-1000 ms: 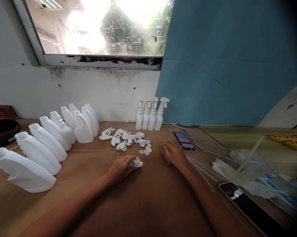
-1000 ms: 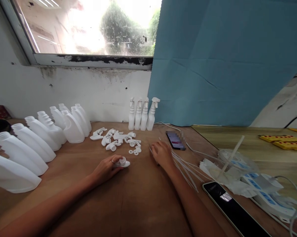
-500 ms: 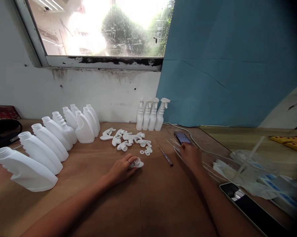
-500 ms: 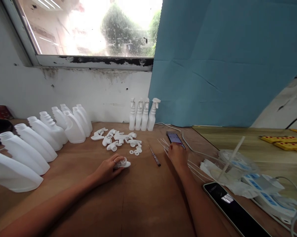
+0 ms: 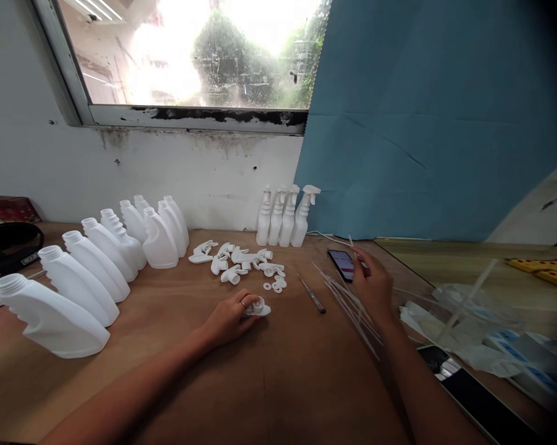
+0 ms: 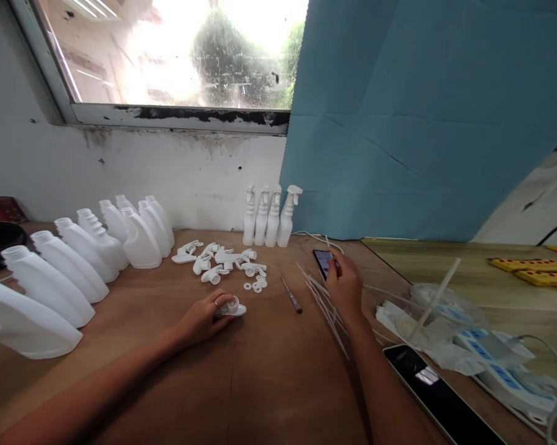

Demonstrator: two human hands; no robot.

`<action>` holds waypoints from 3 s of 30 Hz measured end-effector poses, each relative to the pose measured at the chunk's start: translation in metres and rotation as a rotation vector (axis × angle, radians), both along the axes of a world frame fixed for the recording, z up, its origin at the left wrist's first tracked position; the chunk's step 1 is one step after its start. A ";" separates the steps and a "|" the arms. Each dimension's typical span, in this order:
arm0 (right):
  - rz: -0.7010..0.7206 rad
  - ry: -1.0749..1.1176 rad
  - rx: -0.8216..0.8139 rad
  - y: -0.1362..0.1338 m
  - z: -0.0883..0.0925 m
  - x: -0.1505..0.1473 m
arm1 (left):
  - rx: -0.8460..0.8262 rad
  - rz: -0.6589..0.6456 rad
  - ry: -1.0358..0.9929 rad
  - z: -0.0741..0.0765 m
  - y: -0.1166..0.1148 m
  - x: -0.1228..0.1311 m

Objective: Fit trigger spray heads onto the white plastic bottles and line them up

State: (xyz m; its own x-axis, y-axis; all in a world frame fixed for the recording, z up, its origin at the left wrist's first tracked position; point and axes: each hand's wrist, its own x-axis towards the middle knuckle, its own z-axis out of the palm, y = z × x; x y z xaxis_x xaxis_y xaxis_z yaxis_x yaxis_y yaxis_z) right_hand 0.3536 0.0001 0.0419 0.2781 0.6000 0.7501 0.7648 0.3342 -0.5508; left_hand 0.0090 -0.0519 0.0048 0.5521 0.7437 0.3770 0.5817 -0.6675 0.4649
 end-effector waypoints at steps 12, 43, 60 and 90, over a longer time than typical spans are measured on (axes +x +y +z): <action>0.566 0.907 -0.165 -0.004 0.010 -0.019 | -0.108 0.002 -0.098 0.001 -0.004 0.002; 0.794 -0.074 -0.366 -0.046 -0.025 -0.147 | -0.109 -0.013 -0.047 0.001 -0.004 0.006; 0.783 -0.114 -0.375 -0.050 -0.037 -0.151 | -0.207 -0.031 -0.260 -0.003 0.000 0.007; 0.678 -0.230 -0.100 -0.045 -0.048 -0.130 | 0.458 1.053 -0.369 -0.008 0.095 -0.160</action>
State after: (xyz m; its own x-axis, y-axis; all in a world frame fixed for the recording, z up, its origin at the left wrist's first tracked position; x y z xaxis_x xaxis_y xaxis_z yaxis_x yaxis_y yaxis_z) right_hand 0.2237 -0.0451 -0.0065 -0.3378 0.6533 0.6776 0.5076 0.7327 -0.4534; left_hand -0.1512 0.0432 -0.0032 -0.4411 0.5206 0.7310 0.8220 -0.0925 0.5619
